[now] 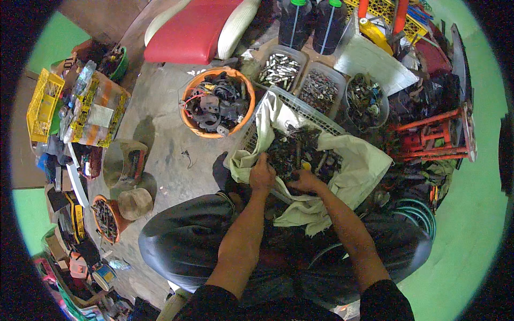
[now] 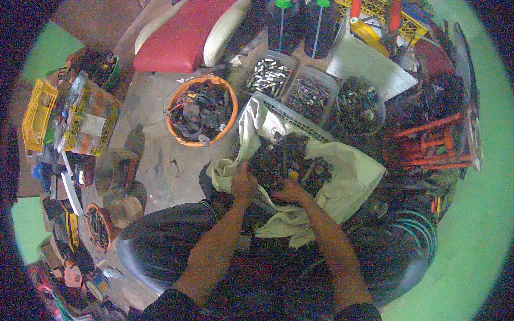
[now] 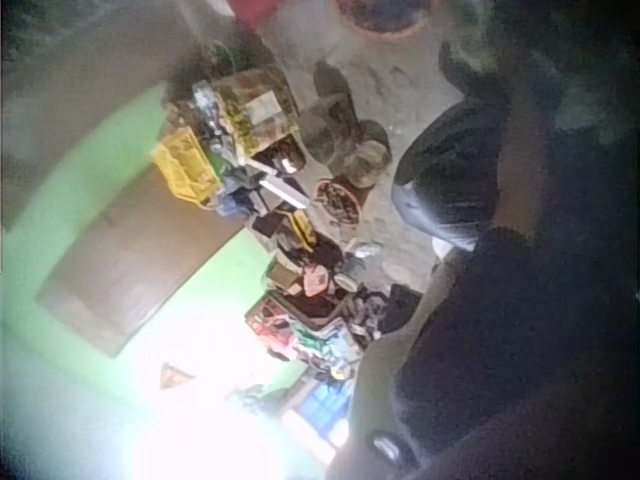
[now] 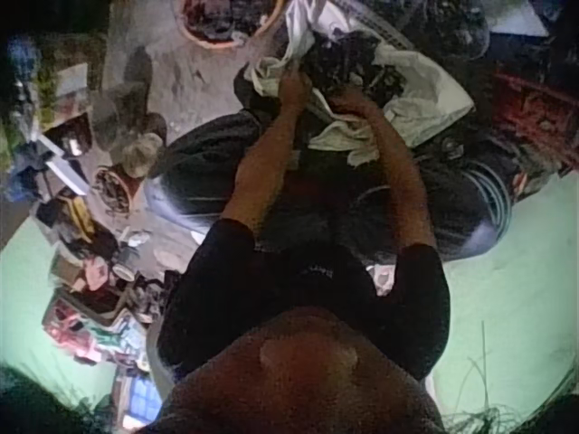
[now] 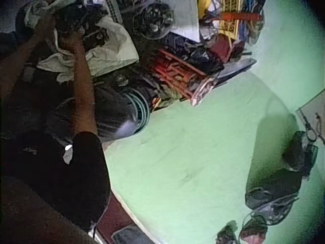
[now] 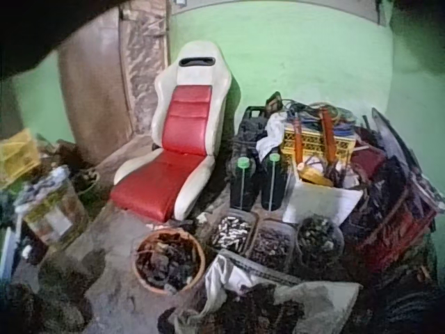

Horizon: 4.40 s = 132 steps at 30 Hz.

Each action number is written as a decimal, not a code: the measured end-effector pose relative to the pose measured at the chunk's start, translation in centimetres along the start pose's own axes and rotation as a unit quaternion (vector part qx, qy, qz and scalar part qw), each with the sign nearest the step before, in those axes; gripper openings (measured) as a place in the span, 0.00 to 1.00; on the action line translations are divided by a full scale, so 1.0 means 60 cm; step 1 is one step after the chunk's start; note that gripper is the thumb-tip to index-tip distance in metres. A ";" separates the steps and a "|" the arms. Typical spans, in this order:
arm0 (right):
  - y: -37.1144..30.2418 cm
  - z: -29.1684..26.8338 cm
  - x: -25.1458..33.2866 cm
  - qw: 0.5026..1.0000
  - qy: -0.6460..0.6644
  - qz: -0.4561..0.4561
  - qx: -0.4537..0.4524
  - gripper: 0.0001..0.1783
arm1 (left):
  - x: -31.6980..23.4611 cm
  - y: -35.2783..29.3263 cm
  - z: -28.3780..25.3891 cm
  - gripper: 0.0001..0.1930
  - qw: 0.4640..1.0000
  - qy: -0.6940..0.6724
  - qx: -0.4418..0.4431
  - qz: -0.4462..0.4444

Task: The person handles a mechanical component and sorts through containers of screws and metal parts on the floor.

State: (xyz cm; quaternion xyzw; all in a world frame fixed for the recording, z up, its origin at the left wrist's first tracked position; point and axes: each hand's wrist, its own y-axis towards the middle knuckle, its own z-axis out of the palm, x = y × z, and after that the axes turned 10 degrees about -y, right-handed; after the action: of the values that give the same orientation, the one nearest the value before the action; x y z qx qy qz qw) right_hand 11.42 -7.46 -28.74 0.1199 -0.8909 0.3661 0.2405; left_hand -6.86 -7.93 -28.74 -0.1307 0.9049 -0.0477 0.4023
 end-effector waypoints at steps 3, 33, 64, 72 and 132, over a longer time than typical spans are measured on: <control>0.003 -0.005 -0.012 0.997 0.064 0.018 -0.045 0.32 | 0.006 -0.005 -0.003 0.17 1.000 -0.024 -0.011 0.011; 0.192 0.016 0.075 0.941 -0.327 -0.054 -0.066 0.35 | 0.034 0.004 0.021 0.16 0.989 -0.038 -0.093 0.105; 0.177 0.069 0.070 0.891 -0.451 -0.054 -0.012 0.30 | 0.039 0.004 0.029 0.19 0.988 -0.027 -0.060 0.137; 0.122 0.013 0.101 0.924 -0.374 -0.080 -0.013 0.28 | 0.040 0.004 0.024 0.17 0.990 -0.015 -0.072 0.120; 0.121 0.115 -0.047 0.907 -0.402 0.035 -0.118 0.36 | -0.019 -0.012 -0.027 0.21 0.925 0.201 0.267 0.180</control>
State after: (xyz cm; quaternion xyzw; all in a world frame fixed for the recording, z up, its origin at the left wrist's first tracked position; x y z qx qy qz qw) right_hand 8.64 -7.16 -38.75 0.1970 -0.9524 0.1870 -0.1388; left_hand -7.18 -8.32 -26.71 0.1589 0.9288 -0.2395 0.2338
